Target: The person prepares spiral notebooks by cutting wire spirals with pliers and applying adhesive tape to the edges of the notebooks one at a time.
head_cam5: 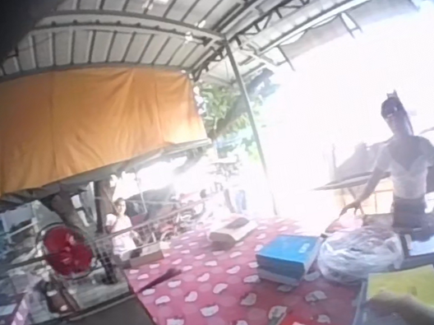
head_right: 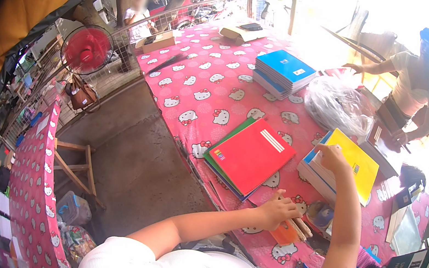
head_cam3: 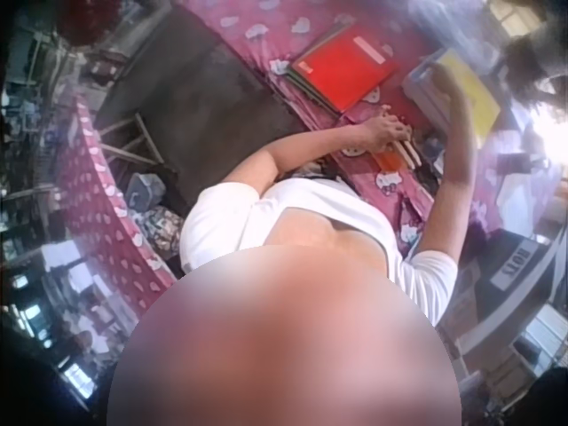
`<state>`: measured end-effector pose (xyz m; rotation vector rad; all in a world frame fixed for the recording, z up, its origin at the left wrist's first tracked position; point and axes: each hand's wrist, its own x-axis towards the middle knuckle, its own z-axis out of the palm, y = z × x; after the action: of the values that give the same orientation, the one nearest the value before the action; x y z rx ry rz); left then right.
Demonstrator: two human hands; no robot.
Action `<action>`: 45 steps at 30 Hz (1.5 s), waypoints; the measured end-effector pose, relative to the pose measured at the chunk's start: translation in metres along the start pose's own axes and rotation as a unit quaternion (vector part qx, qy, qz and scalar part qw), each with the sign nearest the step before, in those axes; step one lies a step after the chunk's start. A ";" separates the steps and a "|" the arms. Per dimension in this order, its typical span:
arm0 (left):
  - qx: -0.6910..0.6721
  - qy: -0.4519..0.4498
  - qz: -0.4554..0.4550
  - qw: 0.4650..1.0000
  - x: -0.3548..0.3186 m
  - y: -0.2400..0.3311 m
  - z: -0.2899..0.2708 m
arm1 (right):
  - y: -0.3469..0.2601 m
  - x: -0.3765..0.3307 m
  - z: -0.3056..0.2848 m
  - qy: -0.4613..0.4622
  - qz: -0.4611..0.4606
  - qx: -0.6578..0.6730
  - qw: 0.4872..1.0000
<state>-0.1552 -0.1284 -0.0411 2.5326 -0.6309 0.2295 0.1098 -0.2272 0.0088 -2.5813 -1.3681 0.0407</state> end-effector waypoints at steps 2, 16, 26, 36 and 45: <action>0.000 0.000 0.006 1.000 0.002 -0.003 -0.001 | -0.010 -0.004 0.002 0.013 0.003 -0.035 0.999; 0.014 -0.013 0.002 1.000 0.005 -0.003 0.002 | 0.012 -0.008 0.004 -0.006 -0.046 0.075 0.996; -0.002 -0.013 0.002 1.000 0.008 -0.004 -0.003 | 0.013 -0.010 0.005 -0.002 -0.041 0.052 0.998; -0.011 -0.060 -0.023 0.998 0.015 -0.001 -0.006 | 0.024 -0.005 -0.002 -0.056 -0.030 0.066 0.996; -0.011 -0.093 -0.043 0.995 0.019 0.002 -0.015 | -0.001 -0.018 -0.007 -0.023 -0.027 0.053 0.998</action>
<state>-0.1401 -0.1301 -0.0224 2.5720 -0.5889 -0.0458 0.1001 -0.2423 0.0141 -2.4697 -1.4119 0.1615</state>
